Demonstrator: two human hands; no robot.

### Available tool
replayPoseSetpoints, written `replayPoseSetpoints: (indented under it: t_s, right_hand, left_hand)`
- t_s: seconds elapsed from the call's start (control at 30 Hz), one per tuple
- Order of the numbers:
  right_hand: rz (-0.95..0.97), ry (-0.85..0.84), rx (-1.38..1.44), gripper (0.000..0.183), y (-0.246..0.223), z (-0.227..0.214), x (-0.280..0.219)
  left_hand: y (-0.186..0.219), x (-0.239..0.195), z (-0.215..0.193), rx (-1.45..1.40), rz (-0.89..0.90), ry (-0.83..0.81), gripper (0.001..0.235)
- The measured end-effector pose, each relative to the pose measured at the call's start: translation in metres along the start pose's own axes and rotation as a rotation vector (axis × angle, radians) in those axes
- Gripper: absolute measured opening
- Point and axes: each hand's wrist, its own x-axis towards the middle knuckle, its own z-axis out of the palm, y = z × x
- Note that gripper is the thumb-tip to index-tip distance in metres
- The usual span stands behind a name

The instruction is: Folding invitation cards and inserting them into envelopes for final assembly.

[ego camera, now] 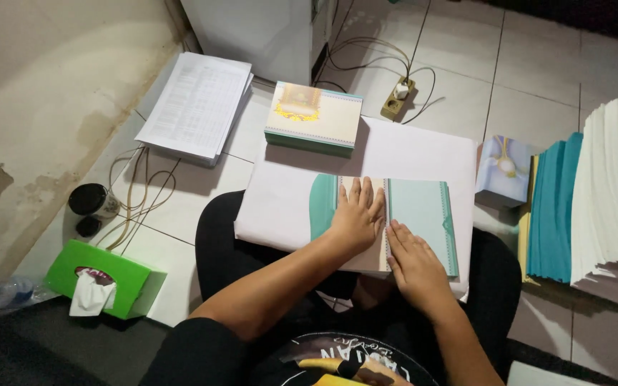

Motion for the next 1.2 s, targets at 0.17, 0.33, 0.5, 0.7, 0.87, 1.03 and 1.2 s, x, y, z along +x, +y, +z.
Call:
replayPoseSetpoints:
  t_s: [0.17,0.33,0.5,0.7,0.87,1.03,1.2]
  right_hand:
    - [0.328,0.418,0.915,0.024,0.026,-0.012,0.037]
    - [0.525,0.603,1.114,0.016,0.019,-0.019,0.046]
    - [0.545,0.649,1.236,0.019,0.025,-0.01,0.043]
    - [0.369,0.677,1.526,0.038,0.037,0.004,0.04]
    - [0.161,0.393,1.19,0.052,-0.004,-0.051,0.03]
    - [0.041,0.276,0.778,0.033,-0.004,-0.033,0.034]
    - [0.108,0.246,0.626,0.055,-0.005,-0.026,0.037]
  left_hand:
    - [-0.014,-0.001,-0.012,-0.075,0.299,0.022,0.064]
    - [-0.028,0.005,-0.056,-0.126,0.454,-0.059,0.092]
    - [-0.032,0.061,-0.007,0.164,0.582,0.072,0.067]
    - [-0.064,0.012,-0.029,-0.844,-0.211,0.366,0.013]
    - [-0.029,-0.038,-0.018,-0.915,-0.248,0.598,0.066]
    - [-0.016,-0.026,0.021,-0.39,-0.22,0.548,0.096]
    - [-0.009,-0.03,0.002,-0.278,0.013,0.282,0.063]
